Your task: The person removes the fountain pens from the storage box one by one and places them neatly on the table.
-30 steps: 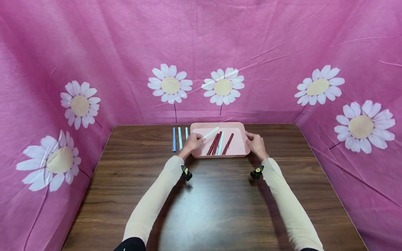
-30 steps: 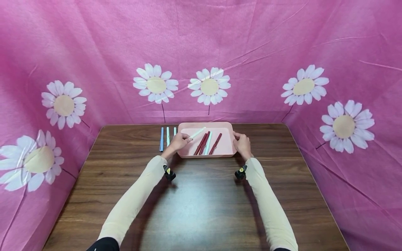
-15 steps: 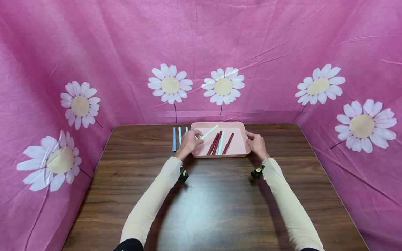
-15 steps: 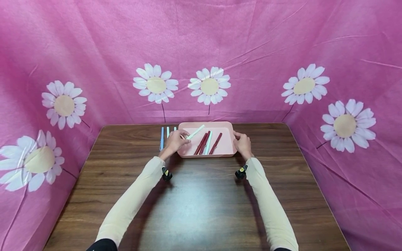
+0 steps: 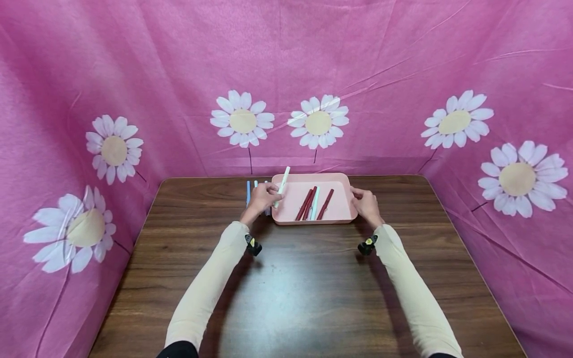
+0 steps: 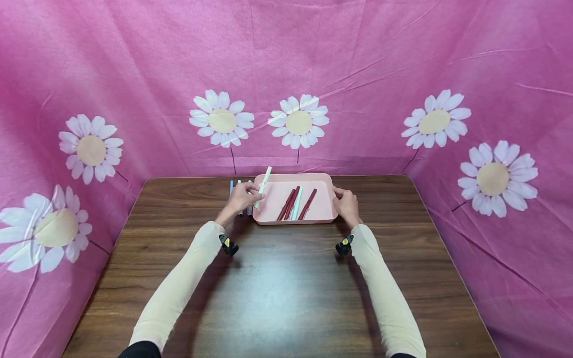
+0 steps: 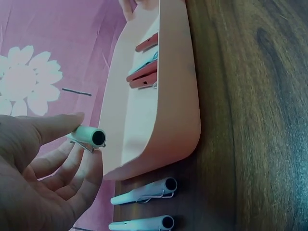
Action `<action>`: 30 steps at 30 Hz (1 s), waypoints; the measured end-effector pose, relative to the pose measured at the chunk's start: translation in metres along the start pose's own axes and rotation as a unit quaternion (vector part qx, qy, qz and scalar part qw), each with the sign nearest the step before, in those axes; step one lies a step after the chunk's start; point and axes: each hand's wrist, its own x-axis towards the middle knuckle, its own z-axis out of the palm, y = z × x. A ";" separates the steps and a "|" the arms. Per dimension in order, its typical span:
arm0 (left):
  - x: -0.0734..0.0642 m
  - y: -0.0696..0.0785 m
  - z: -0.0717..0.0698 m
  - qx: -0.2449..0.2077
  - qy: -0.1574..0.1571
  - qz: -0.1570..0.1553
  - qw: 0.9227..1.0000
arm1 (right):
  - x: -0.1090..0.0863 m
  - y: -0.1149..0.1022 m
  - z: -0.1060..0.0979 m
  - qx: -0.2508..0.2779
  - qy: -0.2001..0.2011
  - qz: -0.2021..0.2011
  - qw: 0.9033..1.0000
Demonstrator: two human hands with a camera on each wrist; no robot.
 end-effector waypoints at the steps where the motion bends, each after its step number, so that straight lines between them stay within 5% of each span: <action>1: 0.000 -0.001 -0.001 -0.005 -0.001 -0.004 1.000 | 0.000 0.000 0.000 0.000 0.000 0.001 1.000; 30: -0.007 -0.054 -0.055 0.079 0.076 -0.108 0.988 | 0.000 0.000 -0.001 0.006 0.002 -0.004 1.000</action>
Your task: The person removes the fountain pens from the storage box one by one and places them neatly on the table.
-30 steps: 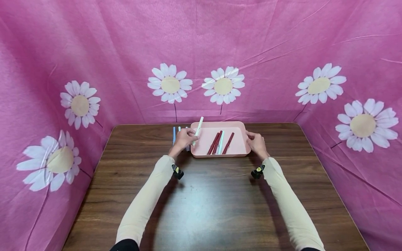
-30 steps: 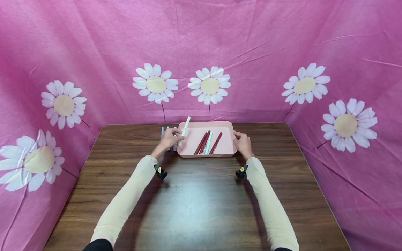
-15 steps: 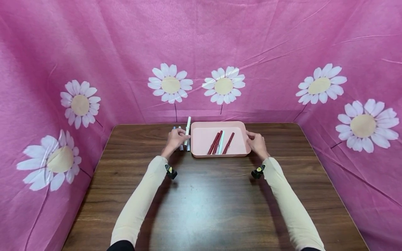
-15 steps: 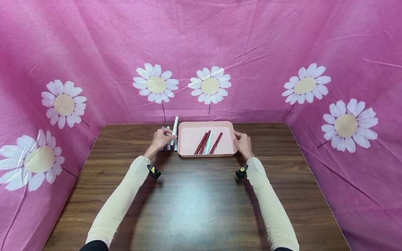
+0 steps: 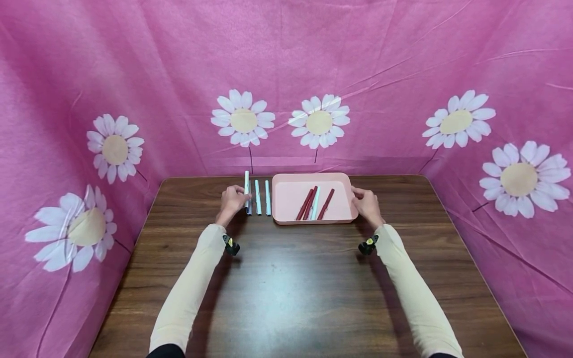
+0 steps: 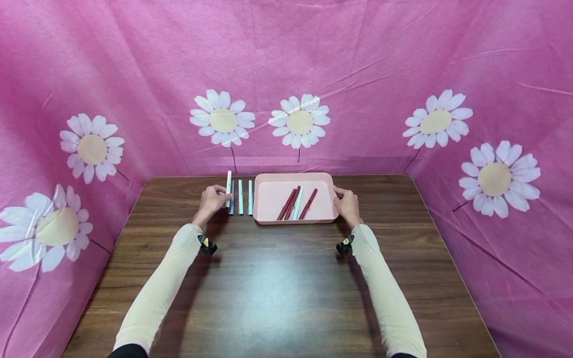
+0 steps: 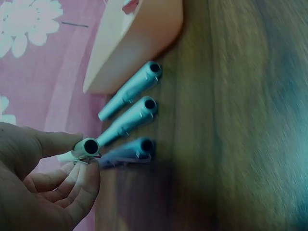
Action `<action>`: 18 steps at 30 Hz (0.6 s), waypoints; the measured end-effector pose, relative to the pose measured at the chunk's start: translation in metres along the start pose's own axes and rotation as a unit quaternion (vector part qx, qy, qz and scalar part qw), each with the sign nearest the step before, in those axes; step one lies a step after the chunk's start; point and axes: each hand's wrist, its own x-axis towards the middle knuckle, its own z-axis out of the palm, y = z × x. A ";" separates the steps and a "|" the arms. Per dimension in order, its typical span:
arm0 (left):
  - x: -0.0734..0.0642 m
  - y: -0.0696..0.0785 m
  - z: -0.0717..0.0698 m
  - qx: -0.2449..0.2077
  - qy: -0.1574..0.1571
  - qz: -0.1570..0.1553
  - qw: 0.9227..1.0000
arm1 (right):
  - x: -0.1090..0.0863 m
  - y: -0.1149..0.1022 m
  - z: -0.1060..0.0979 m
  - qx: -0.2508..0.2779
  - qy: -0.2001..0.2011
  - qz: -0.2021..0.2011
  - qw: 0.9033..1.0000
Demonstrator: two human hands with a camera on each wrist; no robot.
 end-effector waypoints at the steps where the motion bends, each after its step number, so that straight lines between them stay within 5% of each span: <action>1: 0.001 -0.003 -0.001 0.003 -0.001 -0.002 1.000 | 0.000 0.000 0.000 0.000 0.000 0.000 1.000; 18: 0.005 -0.035 0.004 0.038 0.002 -0.002 0.999 | 0.000 -0.002 0.000 -0.001 0.000 0.004 1.000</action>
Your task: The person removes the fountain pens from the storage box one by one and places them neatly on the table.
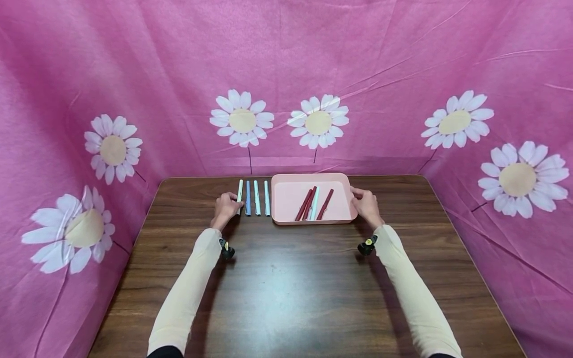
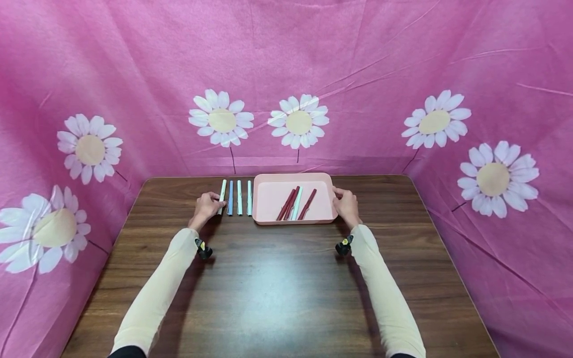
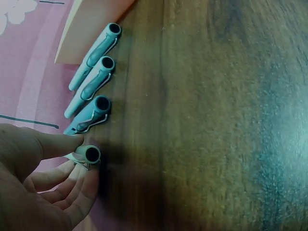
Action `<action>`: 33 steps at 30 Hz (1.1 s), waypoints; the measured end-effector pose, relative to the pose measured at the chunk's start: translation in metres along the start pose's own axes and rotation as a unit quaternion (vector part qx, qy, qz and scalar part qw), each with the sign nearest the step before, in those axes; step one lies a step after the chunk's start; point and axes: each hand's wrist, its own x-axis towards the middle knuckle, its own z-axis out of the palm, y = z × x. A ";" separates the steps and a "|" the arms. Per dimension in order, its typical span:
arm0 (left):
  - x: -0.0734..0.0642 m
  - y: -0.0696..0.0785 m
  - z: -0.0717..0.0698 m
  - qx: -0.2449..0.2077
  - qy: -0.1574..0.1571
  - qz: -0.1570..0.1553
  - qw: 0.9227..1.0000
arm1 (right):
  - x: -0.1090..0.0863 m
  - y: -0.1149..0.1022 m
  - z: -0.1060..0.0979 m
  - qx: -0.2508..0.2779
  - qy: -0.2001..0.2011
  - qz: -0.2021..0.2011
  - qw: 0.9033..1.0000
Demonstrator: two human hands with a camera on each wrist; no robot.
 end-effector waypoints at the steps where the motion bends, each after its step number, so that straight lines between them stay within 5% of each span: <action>1: 0.000 -0.001 0.001 0.000 0.002 0.000 1.000 | 0.000 0.000 0.000 0.001 0.000 0.000 1.000; 19: -0.002 -0.001 0.002 0.006 0.010 0.006 1.000 | 0.000 -0.002 -0.001 0.003 -0.001 -0.008 1.000; 33: -0.009 0.014 0.000 0.025 0.019 -0.003 0.999 | 0.000 -0.004 0.003 -0.016 0.007 -0.011 1.000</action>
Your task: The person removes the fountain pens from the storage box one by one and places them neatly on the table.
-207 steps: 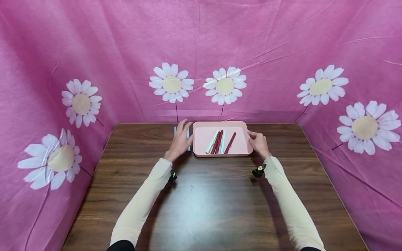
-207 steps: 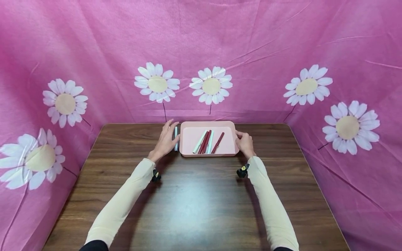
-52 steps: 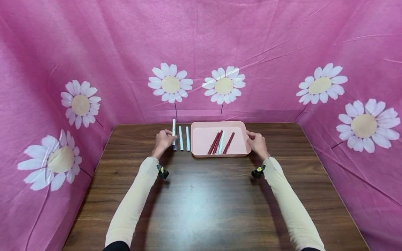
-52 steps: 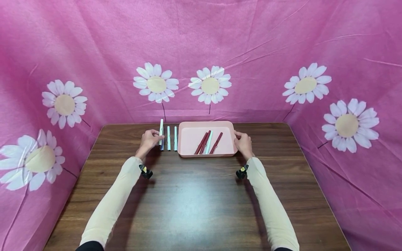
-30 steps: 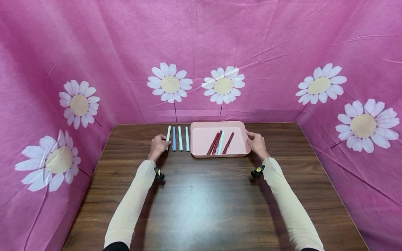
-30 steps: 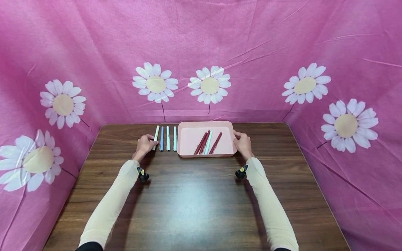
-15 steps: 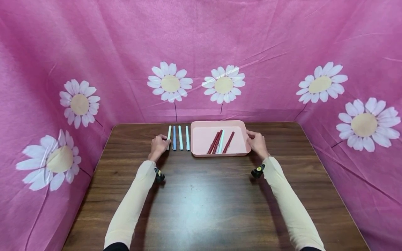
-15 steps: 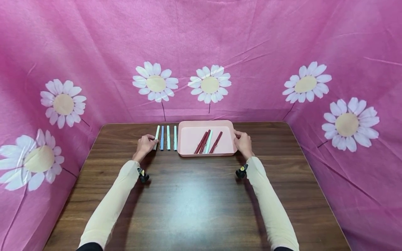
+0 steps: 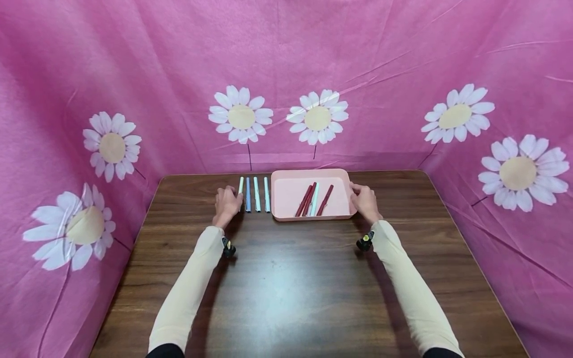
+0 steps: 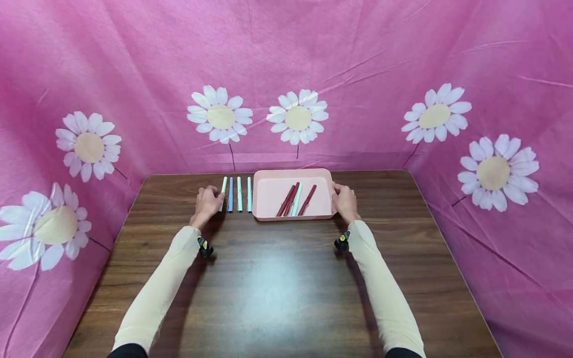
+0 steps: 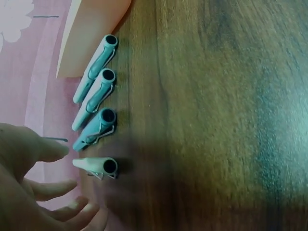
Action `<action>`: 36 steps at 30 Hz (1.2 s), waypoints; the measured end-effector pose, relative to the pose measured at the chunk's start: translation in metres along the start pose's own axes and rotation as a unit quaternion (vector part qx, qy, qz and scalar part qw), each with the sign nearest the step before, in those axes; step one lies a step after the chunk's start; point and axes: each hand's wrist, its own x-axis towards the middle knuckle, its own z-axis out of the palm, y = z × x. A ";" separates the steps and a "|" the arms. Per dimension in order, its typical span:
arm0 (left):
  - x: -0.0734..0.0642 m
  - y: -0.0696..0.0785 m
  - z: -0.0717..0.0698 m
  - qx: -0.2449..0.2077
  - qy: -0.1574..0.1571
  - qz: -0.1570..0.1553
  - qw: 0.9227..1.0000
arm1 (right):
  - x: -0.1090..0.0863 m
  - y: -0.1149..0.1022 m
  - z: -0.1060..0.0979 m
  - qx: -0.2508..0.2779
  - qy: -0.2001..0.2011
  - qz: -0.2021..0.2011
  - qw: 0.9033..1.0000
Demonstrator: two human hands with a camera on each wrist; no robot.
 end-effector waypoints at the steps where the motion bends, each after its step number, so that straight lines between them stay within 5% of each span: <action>1: 0.000 0.002 0.001 0.000 0.008 0.005 1.000 | 0.000 0.000 0.000 -0.003 0.001 0.000 1.000; 13: -0.008 0.047 0.013 -0.013 0.084 0.113 0.990 | -0.006 -0.009 0.004 -0.023 0.015 0.036 0.999; 21: -0.023 0.075 0.035 -0.019 0.098 0.219 0.971 | -0.007 -0.013 0.008 -0.046 0.040 0.041 0.997; 29: -0.036 0.093 0.055 -0.009 0.036 0.265 0.963 | -0.012 -0.011 0.007 -0.046 0.027 0.043 0.998; 36: -0.043 0.103 0.068 0.016 -0.023 0.261 0.965 | -0.018 -0.011 0.003 -0.039 0.020 0.027 0.999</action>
